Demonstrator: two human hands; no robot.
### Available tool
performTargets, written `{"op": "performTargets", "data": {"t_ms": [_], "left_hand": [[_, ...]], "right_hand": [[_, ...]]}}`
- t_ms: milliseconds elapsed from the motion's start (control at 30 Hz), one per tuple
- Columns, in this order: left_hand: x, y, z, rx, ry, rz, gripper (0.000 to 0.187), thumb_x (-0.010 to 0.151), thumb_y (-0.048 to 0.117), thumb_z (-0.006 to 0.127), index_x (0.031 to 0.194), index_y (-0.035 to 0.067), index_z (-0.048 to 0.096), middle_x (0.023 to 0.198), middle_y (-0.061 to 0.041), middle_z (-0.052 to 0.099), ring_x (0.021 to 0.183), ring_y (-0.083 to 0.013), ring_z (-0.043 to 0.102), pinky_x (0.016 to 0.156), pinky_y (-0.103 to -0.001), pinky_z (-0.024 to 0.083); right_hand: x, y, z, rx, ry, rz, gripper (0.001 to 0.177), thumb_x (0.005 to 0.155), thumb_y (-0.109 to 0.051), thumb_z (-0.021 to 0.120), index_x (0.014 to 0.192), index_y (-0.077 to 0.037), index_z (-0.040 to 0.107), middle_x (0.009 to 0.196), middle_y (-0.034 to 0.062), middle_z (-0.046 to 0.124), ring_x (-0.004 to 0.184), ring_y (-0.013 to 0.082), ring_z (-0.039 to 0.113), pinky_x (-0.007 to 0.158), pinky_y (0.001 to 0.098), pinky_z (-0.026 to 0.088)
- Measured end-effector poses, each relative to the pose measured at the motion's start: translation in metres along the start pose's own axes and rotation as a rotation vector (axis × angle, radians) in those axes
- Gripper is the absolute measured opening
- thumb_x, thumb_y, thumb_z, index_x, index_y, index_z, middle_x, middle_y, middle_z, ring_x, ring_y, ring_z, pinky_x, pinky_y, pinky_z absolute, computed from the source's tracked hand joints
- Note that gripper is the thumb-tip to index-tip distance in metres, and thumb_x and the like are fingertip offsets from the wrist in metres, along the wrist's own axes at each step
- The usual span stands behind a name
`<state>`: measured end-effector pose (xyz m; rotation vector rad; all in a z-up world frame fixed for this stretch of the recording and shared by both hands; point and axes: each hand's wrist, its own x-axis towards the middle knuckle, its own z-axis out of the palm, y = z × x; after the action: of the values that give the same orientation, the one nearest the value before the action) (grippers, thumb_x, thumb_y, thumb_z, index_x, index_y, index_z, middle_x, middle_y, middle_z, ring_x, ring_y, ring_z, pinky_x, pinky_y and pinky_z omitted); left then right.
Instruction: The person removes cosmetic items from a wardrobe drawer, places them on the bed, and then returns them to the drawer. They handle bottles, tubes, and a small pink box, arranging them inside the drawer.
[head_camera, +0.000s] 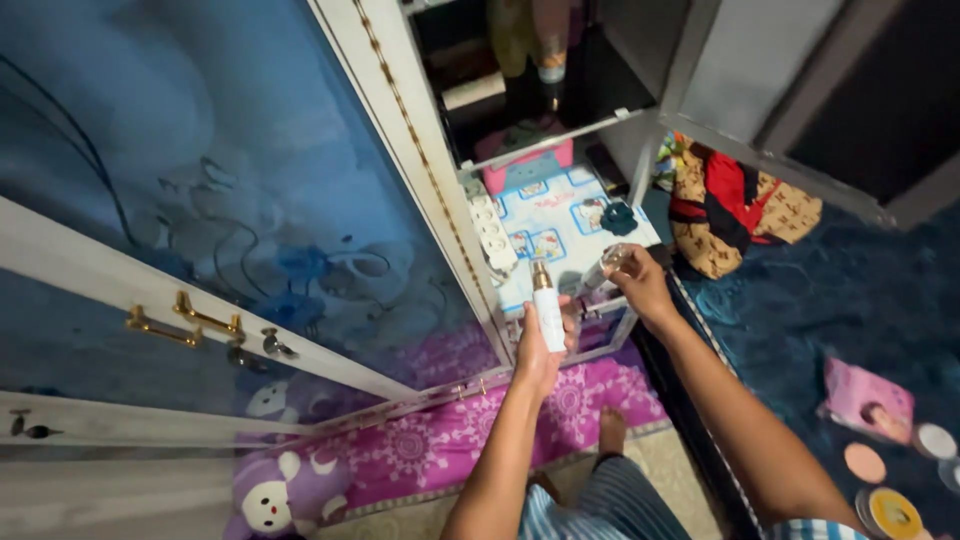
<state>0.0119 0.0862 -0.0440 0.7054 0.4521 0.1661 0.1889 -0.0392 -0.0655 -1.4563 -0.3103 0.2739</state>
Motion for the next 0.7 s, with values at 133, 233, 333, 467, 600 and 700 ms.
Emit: {"op": "performTargets", "data": {"t_ms": [133, 233, 333, 467, 600, 700], "left_hand": [[0.010, 0.011, -0.006, 0.107, 0.060, 0.042, 0.076, 0.105, 0.069, 0.023, 0.137, 0.011, 0.059, 0.078, -0.009, 0.066, 0.059, -0.0158, 0.063, 0.048, -0.022, 0.047], [0.011, 0.019, -0.003, 0.129, 0.122, 0.050, 0.071, 0.104, 0.069, 0.028, 0.137, 0.015, 0.061, 0.081, -0.011, 0.069, 0.059, -0.0181, 0.065, 0.048, -0.024, 0.047], [0.012, 0.033, 0.005, 0.124, 0.155, 0.078, 0.065, 0.104, 0.063, 0.036, 0.140, 0.014, 0.059, 0.082, -0.011, 0.069, 0.059, -0.0178, 0.064, 0.050, -0.024, 0.046], [0.017, 0.038, 0.011, 0.139, 0.163, 0.139, 0.058, 0.104, 0.055, 0.049, 0.144, 0.013, 0.054, 0.085, -0.011, 0.069, 0.060, -0.0167, 0.064, 0.051, -0.023, 0.046], [0.026, 0.037, 0.013, 0.151, 0.172, 0.154, 0.058, 0.105, 0.054, 0.048, 0.144, 0.012, 0.054, 0.084, -0.010, 0.068, 0.058, -0.0163, 0.062, 0.050, -0.024, 0.045], [0.031, 0.031, 0.014, 0.136, 0.192, 0.150, 0.058, 0.104, 0.054, 0.049, 0.144, 0.012, 0.054, 0.085, -0.013, 0.069, 0.059, -0.0179, 0.064, 0.050, -0.025, 0.046]], "right_hand": [[0.053, 0.047, 0.001, -0.089, -0.024, -0.066, 0.043, 0.081, 0.009, 0.078, 0.119, -0.005, 0.065, 0.108, 0.0144, 0.072, 0.108, 0.0243, 0.068, 0.100, 0.0399, 0.053], [0.094, 0.103, -0.003, -0.228, -0.027, -0.074, 0.045, 0.081, 0.008, 0.077, 0.120, -0.008, 0.065, 0.104, 0.0155, 0.073, 0.107, 0.0277, 0.069, 0.098, 0.0411, 0.053], [0.133, 0.142, 0.000, -0.352, -0.020, -0.060, 0.048, 0.077, 0.008, 0.077, 0.120, -0.012, 0.067, 0.099, 0.0144, 0.075, 0.100, 0.0300, 0.072, 0.091, 0.0403, 0.056], [0.143, 0.119, 0.011, -0.594, -0.049, -0.104, 0.044, 0.077, -0.001, 0.077, 0.117, -0.018, 0.069, 0.090, 0.0087, 0.074, 0.088, 0.0261, 0.073, 0.078, 0.0375, 0.059], [0.166, 0.144, 0.013, -0.654, -0.045, -0.077, 0.039, 0.081, -0.013, 0.076, 0.118, -0.026, 0.071, 0.087, 0.0063, 0.074, 0.084, 0.0267, 0.074, 0.078, 0.0338, 0.060], [0.166, 0.147, 0.013, -0.747, -0.086, -0.060, 0.043, 0.079, -0.011, 0.075, 0.119, -0.025, 0.069, 0.090, 0.0090, 0.076, 0.092, 0.0346, 0.074, 0.081, 0.0466, 0.060]]}}
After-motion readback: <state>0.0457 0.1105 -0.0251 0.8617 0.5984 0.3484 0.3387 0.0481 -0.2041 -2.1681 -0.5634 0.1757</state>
